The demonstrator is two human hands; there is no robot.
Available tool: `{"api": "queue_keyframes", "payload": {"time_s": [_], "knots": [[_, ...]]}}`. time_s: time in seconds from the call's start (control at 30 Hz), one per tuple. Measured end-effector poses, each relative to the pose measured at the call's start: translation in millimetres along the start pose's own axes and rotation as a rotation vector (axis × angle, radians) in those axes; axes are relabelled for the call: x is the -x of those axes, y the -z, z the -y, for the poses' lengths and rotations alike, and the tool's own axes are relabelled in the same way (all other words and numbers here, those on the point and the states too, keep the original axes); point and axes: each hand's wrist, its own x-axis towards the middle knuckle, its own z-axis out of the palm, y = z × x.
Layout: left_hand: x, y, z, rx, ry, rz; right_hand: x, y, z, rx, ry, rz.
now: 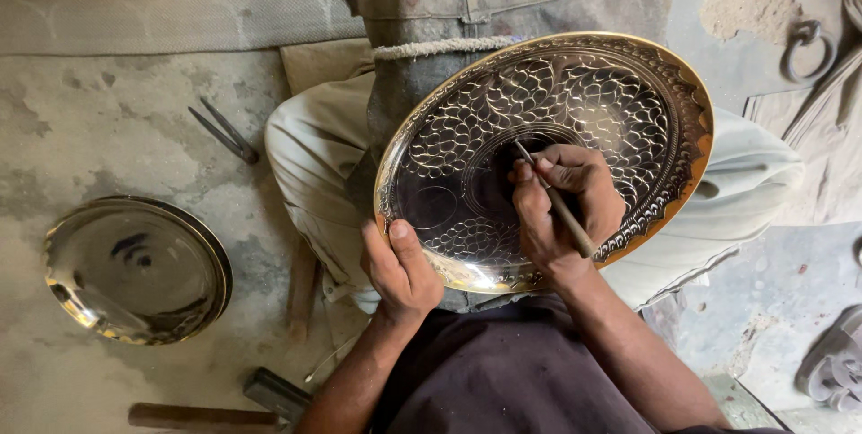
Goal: The person sits on the floor with a large brass tray resting on their lap and uses a small chisel-like engraving tool to carve a geometric pattern into the tray's darkened center. They periodically reposition the tray, reach aside, and near the end tap the tool with a wooden mallet to deepen the engraved lines.
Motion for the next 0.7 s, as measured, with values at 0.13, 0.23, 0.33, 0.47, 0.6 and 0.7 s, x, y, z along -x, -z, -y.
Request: {"api": "queue_keyframes", "payload": {"time_s": [0.13,0.23,0.33,0.47,0.6,0.7], "knots": [[-2,1,-3,-0.014,0.003,-0.001,-3,5,2,0.033,0.007,0.039],[0,1,-3,-0.020,0.014,0.007,-7,8,2,0.033,0.059,0.078],[0,2,0,-0.032,-0.015,0.010,-11,11,2,-0.001,0.064,0.135],[0,2,5,0.013,-0.004,0.023,-19,14,-1,0.000,0.130,0.171],[2,2,5,-0.007,-0.018,0.018,-24,23,1,0.055,0.132,0.251],[2,1,5,-0.007,-0.029,0.012,-28,26,1,0.057,0.127,0.296]]}}
